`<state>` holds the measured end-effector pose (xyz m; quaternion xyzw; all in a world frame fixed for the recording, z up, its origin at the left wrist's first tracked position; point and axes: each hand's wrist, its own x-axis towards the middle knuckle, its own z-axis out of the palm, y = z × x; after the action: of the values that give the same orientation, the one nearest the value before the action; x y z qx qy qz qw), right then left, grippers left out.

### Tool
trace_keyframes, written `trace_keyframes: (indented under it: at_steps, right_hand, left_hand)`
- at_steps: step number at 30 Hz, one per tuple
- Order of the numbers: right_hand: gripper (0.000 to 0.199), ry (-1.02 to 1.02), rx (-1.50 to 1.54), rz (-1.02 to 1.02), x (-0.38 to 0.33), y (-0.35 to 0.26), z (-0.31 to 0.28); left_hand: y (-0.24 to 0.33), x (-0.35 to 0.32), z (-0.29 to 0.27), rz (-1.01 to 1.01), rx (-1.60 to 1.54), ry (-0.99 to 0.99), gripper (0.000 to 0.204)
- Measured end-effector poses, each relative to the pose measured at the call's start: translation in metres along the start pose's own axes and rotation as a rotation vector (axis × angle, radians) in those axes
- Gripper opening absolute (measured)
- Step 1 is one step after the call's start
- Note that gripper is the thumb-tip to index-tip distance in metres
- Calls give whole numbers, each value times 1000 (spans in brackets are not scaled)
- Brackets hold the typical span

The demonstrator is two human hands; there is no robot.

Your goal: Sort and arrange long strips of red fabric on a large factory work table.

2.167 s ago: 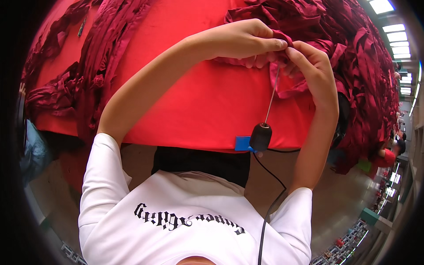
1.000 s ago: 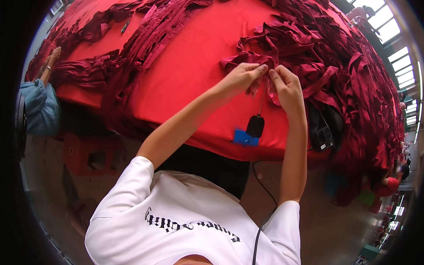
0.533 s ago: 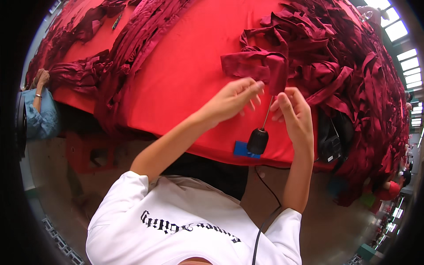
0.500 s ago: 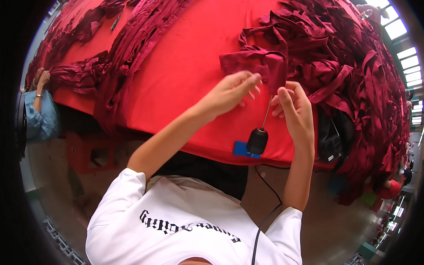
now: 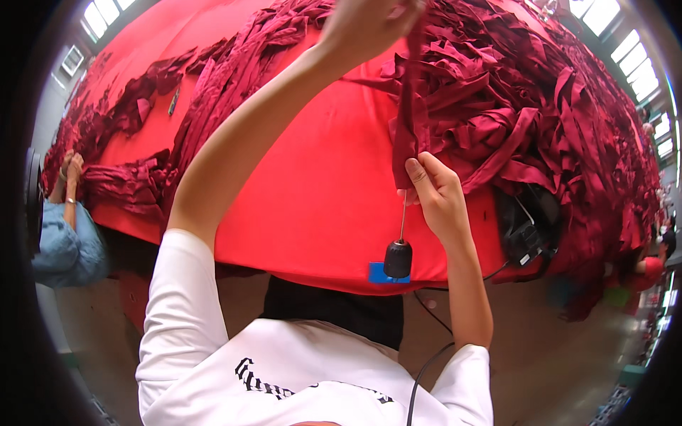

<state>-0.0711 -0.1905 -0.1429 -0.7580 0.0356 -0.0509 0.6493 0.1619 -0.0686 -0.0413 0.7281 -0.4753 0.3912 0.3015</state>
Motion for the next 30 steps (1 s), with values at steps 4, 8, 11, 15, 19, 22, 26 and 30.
trace_keyframes:
  at_steps: [4,8,11,15,19,22,26,30]
  right_hand:
    - [26,20,-11,11,-3,1,0]
    - [26,-20,-2,33,-1,5,-6]
    - [25,16,28,44,-2,-4,-4]
    - [23,31,25,53,3,-5,0]
    - [28,23,6,30,-1,2,1]
    - [31,187,73,59,-14,10,12]
    - [37,142,-92,-51,-42,13,19]
    - [37,79,-137,-48,-57,23,3]
  left_hand:
    - [20,-5,30,70,55,-638,63]
    - [87,-68,-16,-322,-328,-126,60]
    - [94,-114,-36,-608,-385,-252,61]
    - [98,-142,-28,-742,-641,-588,62]
    - [115,-138,-5,-965,-1085,-445,54]
    - [130,-157,8,-925,-1100,-318,55]
    - [170,-183,-14,-1125,-1227,-255,56]
    - [179,-192,-20,-1172,-1276,-327,53]
